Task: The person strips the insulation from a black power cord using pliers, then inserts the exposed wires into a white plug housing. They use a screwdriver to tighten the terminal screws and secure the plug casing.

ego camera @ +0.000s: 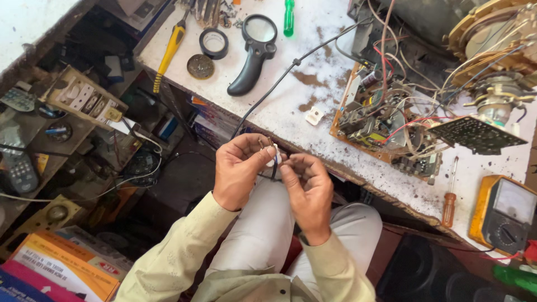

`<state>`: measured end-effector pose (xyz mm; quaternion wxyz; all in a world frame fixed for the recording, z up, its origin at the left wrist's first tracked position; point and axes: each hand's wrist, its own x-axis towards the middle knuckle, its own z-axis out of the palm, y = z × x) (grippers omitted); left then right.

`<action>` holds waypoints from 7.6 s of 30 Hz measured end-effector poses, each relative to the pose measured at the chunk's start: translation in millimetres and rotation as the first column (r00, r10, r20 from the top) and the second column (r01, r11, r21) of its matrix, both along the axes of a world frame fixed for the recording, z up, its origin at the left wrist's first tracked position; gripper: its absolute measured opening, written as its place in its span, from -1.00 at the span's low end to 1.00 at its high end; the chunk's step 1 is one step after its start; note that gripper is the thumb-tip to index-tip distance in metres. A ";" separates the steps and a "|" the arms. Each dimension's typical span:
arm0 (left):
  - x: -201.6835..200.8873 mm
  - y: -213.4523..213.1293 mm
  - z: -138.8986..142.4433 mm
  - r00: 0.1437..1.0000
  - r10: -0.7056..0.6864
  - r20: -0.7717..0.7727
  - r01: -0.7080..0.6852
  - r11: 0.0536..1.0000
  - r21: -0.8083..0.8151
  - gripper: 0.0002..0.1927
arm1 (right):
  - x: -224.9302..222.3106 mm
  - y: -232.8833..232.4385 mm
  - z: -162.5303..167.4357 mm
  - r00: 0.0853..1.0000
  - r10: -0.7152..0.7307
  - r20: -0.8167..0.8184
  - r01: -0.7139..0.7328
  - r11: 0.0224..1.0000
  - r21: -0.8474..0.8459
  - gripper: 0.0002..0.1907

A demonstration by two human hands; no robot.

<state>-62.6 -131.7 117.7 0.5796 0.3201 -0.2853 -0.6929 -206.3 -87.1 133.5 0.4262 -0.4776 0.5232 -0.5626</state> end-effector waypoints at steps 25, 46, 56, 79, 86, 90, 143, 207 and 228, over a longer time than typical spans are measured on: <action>4.5 17.1 -10.9 0.990 0.101 0.098 -0.107 0.993 0.050 -0.91 | 9.2 -6.8 -30.5 0.969 0.121 0.216 -0.143 0.985 0.093 -0.89; -17.1 38.5 -24.8 0.828 0.100 0.551 -0.099 0.995 -0.032 -0.90 | -0.6 -4.2 -48.3 0.998 0.068 -0.004 -0.066 0.978 0.200 -0.94; -6.9 47.0 -27.7 0.753 -0.018 0.657 0.021 1.000 0.003 -0.86 | -7.8 5.2 -81.6 0.945 0.154 0.290 -0.231 0.939 0.256 -0.91; 30.9 -3.2 -40.9 0.994 -0.096 -0.057 0.110 0.925 0.363 -0.95 | -2.3 -100.5 -1.3 0.553 -0.318 -0.770 0.225 0.947 -0.230 -0.77; 37.1 -7.7 -44.7 0.994 -0.106 -0.021 0.107 0.947 0.304 -0.95 | 11.2 -70.8 18.6 0.823 -0.127 -0.554 -0.069 0.945 -0.320 -0.81; 35.9 -11.5 -42.5 0.991 -0.126 -0.050 0.135 0.953 0.271 -0.94 | 24.9 -38.7 19.3 0.941 0.165 -0.295 -0.207 0.971 -0.117 -0.75; -7.5 46.8 81.6 0.803 0.204 0.560 0.099 0.881 -0.463 -0.87 | -31.0 24.6 12.6 0.854 0.175 0.489 -0.209 0.978 0.016 -0.85; 16.9 -18.0 -24.4 0.990 0.000 0.143 -0.003 1.000 0.023 -0.82 | -9.1 -101.6 -1.3 0.566 -0.298 -0.769 0.007 0.934 -0.357 -0.89; 15.6 -22.3 -29.6 0.996 -0.017 0.083 0.015 0.999 0.028 -0.80 | -27.7 -72.0 1.7 0.761 -0.130 -0.636 0.178 0.984 0.013 -0.82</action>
